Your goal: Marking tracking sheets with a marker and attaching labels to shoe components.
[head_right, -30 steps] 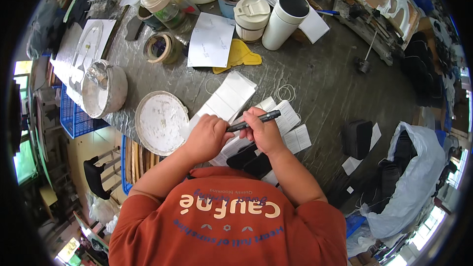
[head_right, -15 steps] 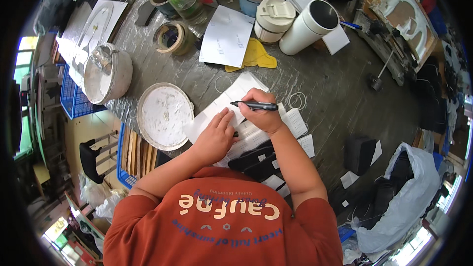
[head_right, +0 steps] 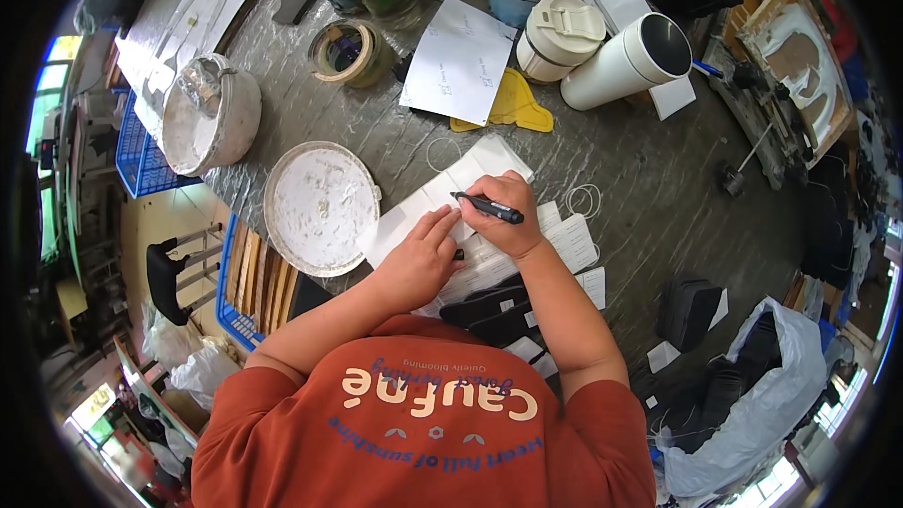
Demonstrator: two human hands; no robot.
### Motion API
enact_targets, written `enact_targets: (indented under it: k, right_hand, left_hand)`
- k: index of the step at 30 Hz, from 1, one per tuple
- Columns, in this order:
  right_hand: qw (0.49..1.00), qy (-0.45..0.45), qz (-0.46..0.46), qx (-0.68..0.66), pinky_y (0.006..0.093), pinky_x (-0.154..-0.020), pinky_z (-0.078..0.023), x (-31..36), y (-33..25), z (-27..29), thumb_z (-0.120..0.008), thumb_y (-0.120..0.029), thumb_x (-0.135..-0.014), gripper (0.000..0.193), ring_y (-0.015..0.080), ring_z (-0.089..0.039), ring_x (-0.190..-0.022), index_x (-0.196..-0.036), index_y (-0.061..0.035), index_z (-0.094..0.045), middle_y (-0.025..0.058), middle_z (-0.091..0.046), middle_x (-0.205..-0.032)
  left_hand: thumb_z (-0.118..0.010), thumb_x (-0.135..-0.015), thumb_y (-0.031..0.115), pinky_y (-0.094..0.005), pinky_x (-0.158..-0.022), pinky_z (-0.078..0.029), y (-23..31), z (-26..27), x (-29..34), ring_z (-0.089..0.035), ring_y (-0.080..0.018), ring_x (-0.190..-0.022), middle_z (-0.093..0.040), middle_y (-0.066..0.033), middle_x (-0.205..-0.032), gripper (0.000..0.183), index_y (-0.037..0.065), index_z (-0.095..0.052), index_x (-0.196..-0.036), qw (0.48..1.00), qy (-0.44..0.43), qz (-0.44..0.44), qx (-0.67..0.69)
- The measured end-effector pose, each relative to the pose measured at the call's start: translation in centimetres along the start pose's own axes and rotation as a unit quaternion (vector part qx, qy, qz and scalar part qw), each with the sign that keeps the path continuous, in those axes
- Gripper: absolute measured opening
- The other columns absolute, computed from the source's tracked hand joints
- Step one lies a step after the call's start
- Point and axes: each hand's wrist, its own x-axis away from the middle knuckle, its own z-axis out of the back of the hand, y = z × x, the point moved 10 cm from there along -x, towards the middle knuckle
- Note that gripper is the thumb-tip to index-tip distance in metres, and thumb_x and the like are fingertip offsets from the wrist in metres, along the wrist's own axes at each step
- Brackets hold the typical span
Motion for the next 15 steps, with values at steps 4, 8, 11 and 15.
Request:
enact_targets:
  k: [4,8,11,15]
  right_hand:
    - [1.0,-0.017,0.017,0.0,0.0343,-0.061,-0.042,0.05,-0.31,-0.17,-0.072,-0.011,-0.068,0.014,0.0252,-0.053,-0.056,-0.069,-0.0105,-0.058,0.0039,-0.059,-0.058]
    - [1.0,0.023,-0.007,-0.012,0.0359,-0.059,-0.043,0.11,0.06,0.44,-0.072,-0.008,-0.068,0.014,0.0267,-0.054,-0.056,-0.069,-0.0094,-0.057,0.0056,-0.058,-0.059]
    - [1.0,0.025,-0.001,-0.002,0.0364,-0.058,-0.044,0.04,-0.11,0.29,-0.071,-0.006,-0.068,0.015,0.0275,-0.055,-0.057,-0.07,-0.0087,-0.057,0.0063,-0.058,-0.059]
    - [1.0,0.023,0.003,0.0,0.0364,-0.058,-0.044,0.24,-0.1,0.37,-0.072,-0.007,-0.068,0.015,0.0277,-0.055,-0.058,-0.07,-0.0086,-0.057,0.0068,-0.058,-0.06]
  left_hand:
    - [-0.064,-0.083,0.021,-0.0437,-0.105,-0.035,-0.03,0.17,0.05,-0.041,-0.0414,-0.125,-0.047,-0.029,-0.131,0.034,-0.01,-0.058,-0.096,1.0,0.008,-0.002,0.007]
    - [-0.064,-0.084,0.022,-0.044,-0.107,-0.034,-0.06,0.03,0.08,-0.041,-0.0418,-0.126,-0.047,-0.0294,-0.13,0.036,-0.011,-0.057,-0.097,1.0,0.005,-0.002,0.002]
    - [-0.064,-0.084,0.022,-0.0441,-0.107,-0.033,0.0,0.1,0.1,-0.04,-0.0421,-0.126,-0.047,-0.0296,-0.13,0.036,-0.011,-0.057,-0.097,1.0,0.007,-0.004,0.001]
    - [-0.061,-0.086,0.024,-0.0459,-0.108,-0.032,-0.11,-0.09,0.11,-0.041,-0.0427,-0.125,-0.046,-0.029,-0.131,0.036,-0.009,-0.059,-0.1,1.0,-0.004,-0.003,-0.002]
